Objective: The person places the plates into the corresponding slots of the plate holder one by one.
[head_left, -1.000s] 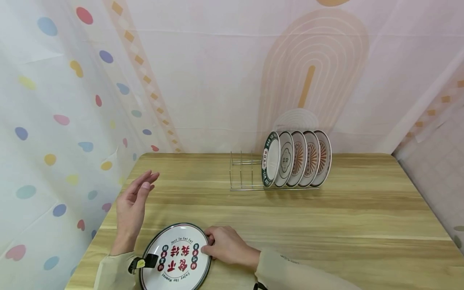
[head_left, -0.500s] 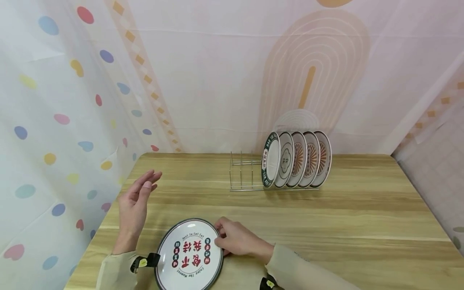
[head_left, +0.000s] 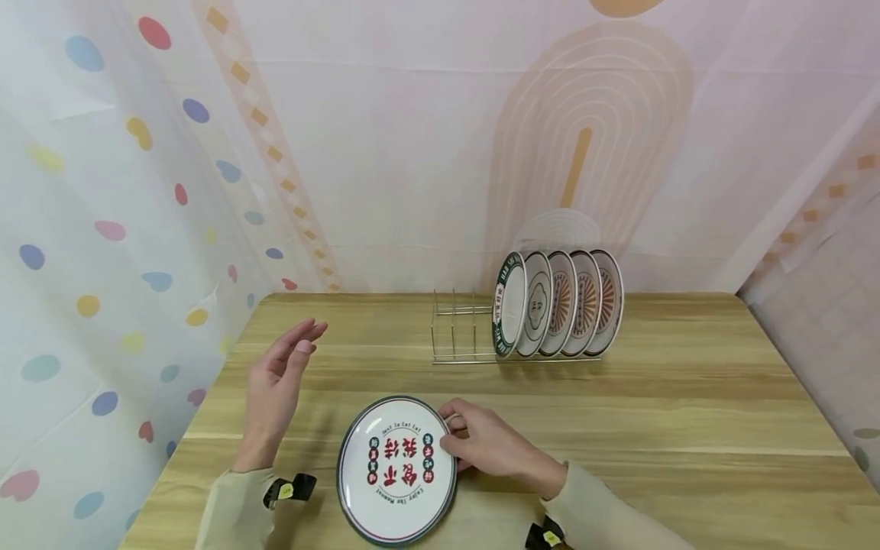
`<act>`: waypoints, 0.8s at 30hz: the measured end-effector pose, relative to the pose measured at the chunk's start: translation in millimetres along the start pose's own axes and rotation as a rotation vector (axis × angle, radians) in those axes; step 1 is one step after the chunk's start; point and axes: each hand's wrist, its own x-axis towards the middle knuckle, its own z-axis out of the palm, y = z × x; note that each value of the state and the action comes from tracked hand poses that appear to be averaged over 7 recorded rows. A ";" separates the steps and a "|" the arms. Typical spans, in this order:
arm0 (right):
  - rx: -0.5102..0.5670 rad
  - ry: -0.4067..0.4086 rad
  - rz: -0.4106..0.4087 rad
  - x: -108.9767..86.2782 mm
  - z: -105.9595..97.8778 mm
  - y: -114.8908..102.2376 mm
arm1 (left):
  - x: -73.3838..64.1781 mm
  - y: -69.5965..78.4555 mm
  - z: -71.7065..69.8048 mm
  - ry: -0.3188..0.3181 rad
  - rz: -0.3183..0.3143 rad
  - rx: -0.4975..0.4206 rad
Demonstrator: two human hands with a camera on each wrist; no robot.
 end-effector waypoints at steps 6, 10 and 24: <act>-0.027 0.052 -0.012 -11.4 -19.8 -1.5 | 4.3 2.4 12.2 -0.068 0.014 -0.026; -0.024 0.092 -0.014 -19.2 -31.6 -6.3 | 8.5 1.4 22.1 -0.116 0.033 0.016; -0.102 0.300 -0.062 -48.9 -68.3 -26.2 | 21.4 -2.1 53.6 -0.259 0.110 0.124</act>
